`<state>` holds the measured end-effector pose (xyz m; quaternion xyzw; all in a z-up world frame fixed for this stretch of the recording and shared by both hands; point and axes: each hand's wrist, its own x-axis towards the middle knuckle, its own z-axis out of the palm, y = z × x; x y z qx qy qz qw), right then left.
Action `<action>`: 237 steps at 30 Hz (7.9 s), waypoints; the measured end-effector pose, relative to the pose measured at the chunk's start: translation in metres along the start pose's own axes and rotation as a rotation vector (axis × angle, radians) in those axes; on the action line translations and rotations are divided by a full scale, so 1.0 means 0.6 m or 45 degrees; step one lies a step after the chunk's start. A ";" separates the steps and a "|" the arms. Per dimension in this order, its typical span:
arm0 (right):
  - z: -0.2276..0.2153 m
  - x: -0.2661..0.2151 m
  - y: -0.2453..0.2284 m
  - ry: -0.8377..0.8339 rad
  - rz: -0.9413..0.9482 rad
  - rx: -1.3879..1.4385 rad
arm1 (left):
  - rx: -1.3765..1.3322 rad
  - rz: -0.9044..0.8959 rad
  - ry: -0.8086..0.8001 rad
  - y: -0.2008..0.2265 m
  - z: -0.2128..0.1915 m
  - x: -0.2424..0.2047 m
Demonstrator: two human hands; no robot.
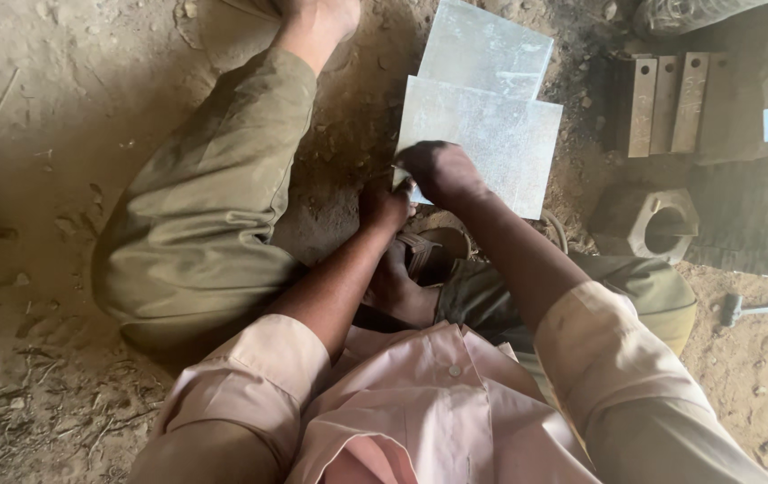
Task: The person sits on the ground and repeatedly rubs a small abrasive stone against the surface of a rectangular metal sheet. They flip the sheet over to work on both sides and occasionally stack it with other similar sheets.
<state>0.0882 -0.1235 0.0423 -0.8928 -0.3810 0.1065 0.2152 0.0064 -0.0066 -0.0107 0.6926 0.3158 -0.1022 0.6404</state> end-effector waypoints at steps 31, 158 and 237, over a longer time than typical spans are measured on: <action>0.002 -0.090 -0.092 0.212 0.819 0.647 | 0.168 0.205 0.091 -0.015 -0.008 0.001; -0.002 -0.140 -0.035 0.139 0.218 0.033 | 1.109 0.540 0.083 0.038 -0.064 -0.090; 0.008 -0.113 -0.032 0.285 0.848 0.702 | 0.393 0.041 0.001 -0.001 -0.008 -0.009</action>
